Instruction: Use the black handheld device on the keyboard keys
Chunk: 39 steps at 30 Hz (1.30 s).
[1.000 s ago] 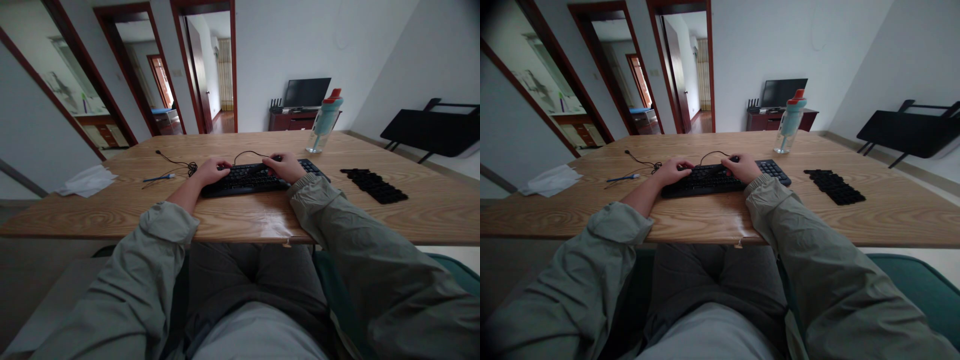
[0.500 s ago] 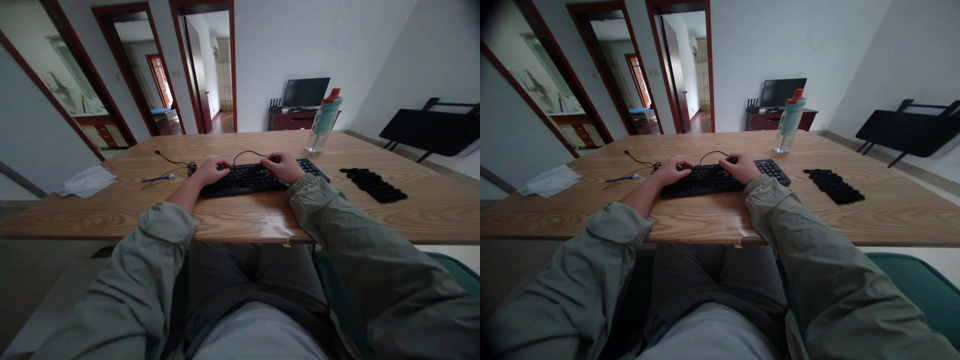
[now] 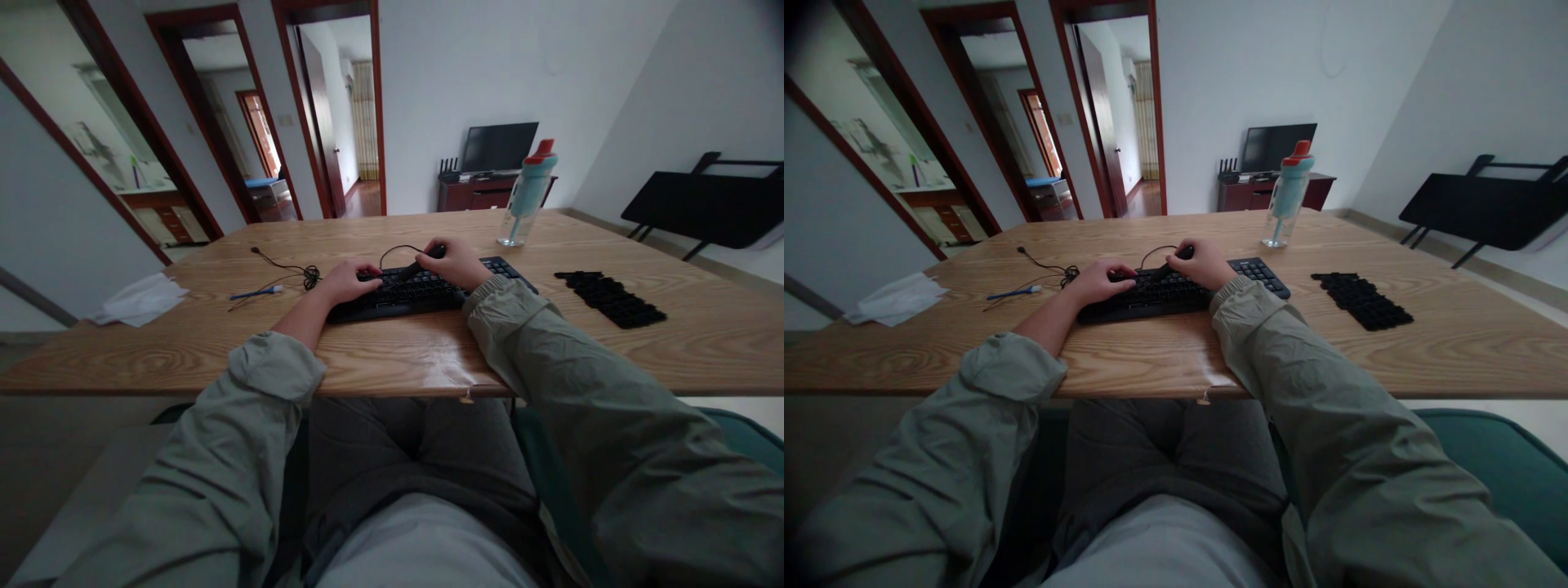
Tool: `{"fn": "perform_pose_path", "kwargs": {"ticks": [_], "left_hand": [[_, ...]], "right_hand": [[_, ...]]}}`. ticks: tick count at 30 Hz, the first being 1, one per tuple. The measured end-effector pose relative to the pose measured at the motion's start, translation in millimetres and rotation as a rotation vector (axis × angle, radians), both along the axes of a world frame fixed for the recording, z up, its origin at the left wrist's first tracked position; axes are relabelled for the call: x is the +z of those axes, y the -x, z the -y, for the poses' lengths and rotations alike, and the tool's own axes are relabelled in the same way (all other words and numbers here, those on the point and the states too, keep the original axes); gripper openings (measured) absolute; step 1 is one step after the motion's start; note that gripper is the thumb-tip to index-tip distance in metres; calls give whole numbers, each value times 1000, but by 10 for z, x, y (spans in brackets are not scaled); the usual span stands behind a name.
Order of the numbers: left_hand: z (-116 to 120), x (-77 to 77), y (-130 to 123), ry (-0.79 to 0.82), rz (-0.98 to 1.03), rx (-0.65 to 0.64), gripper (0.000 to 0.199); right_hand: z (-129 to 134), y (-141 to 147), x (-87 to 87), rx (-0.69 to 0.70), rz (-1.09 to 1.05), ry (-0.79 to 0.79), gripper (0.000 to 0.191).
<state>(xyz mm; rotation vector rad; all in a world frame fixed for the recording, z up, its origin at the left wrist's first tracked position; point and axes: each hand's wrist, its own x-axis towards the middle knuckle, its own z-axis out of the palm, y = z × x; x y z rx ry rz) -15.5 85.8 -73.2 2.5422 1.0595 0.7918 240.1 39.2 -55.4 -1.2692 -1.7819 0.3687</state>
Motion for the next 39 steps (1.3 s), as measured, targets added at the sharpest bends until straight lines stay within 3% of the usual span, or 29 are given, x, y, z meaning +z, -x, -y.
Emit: {"fn": "perform_pose_path", "kwargs": {"ticks": [7,17,23,31,39], "left_hand": [[44,40,-6,9,-25,-7,32],[62,50,-2,-6,-40,-17,32],[68,51,-7,-4,-48,-34,33],[38,32,4,-15,-58,-52,32],[35,43,5,-19,-122,-97,38]], "right_hand": [[142,9,17,32,129,-155,23],[572,198,-59,-2,559,-378,25],[723,282,-120,-105,627,-341,30],[700,276,-114,-188,495,-260,28],[956,523,-174,-270,719,-280,35]]}}
